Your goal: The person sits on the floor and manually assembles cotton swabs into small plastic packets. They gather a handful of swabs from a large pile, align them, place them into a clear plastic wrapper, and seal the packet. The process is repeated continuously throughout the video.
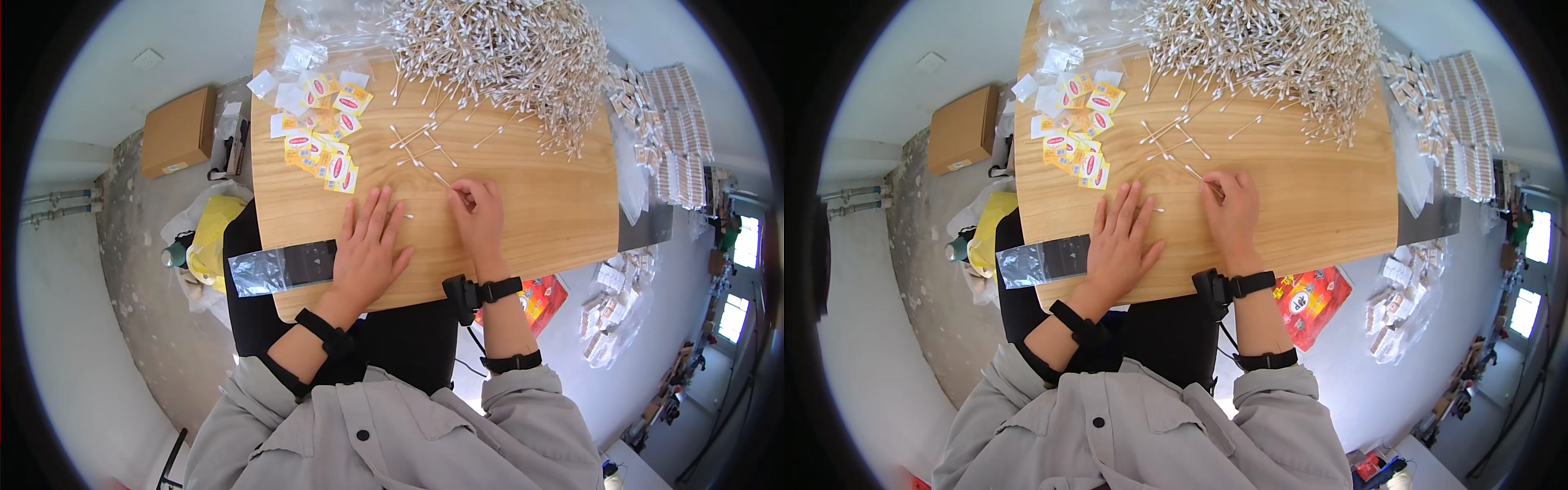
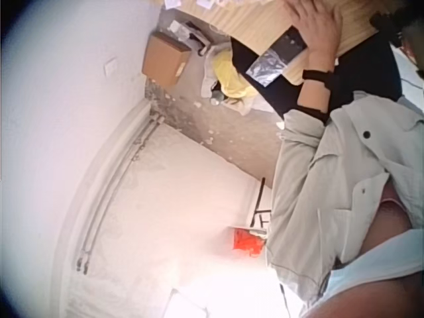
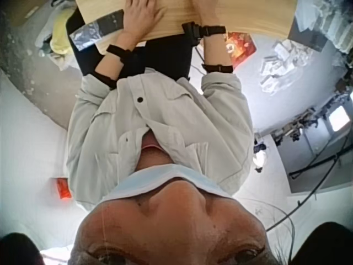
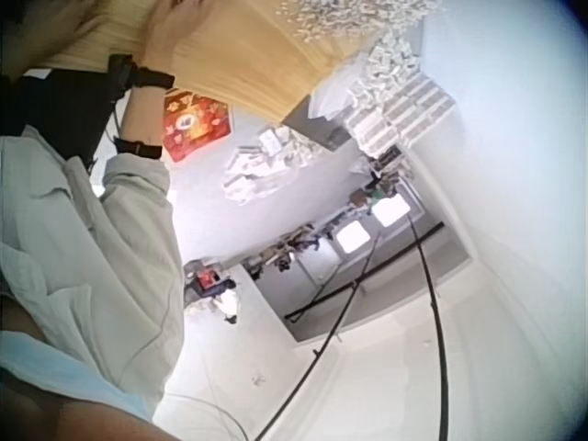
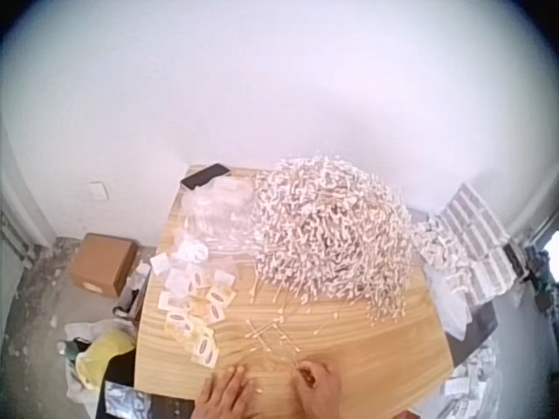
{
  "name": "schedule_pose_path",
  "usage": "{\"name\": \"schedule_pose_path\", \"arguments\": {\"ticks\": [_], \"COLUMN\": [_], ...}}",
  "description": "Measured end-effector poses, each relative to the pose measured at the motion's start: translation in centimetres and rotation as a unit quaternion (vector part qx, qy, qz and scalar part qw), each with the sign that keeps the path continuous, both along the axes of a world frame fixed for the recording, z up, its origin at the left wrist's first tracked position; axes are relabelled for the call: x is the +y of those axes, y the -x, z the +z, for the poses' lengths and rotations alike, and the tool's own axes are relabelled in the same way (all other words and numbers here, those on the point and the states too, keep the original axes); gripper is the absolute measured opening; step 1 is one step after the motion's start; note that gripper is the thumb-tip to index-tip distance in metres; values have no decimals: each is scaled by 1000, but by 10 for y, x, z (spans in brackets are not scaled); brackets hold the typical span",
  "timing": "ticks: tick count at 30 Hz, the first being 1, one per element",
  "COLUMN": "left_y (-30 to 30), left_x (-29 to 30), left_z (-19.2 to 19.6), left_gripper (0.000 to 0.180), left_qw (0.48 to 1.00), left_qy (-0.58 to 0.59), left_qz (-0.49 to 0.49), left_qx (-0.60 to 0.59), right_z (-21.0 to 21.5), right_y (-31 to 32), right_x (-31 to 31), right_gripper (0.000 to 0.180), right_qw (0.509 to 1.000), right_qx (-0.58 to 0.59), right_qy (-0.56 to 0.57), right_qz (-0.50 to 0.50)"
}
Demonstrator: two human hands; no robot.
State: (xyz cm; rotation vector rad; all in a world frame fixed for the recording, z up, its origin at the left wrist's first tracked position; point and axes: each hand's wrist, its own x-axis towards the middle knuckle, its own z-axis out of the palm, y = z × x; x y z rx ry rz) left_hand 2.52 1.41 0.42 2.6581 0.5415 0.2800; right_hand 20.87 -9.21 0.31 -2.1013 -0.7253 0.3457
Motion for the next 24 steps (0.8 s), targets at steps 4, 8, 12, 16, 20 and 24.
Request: {"name": "schedule_pose_path", "arguments": {"ticks": [4, 8, 12, 16, 20, 24], "left_y": [2, 2, 1, -1, 2, 5], "left_x": [1, -1, -1, -1, -2, -5], "left_z": [-1, -5, 0, 0, -4, -7], "left_gripper": [70, 71, 72, 69, 67, 67], "left_qw": [1000, 999, 999, 999, 1000, 999], "left_qy": [-15, -30, -22, -26, -19, -35], "left_qz": [-9, -17, -13, -17, -10, 5], "left_qx": [0, 5, 30, 7, -20, -29], "right_z": [-2, 5, 1, 0, -1, -1], "right_y": [10, 30, -2, -36, -32, 0], "right_x": [3, 31, 70, 85, 74, 57], "right_gripper": [17, 27, 41, 32, 16, 13], "right_qw": [993, 992, 963, 932, 945, 955], "right_qx": [-76, -14, -247, -322, -252, -204], "right_qy": [12, -35, -53, -15, -24, -47], "right_qz": [94, 119, 98, 166, 209, 210]}}
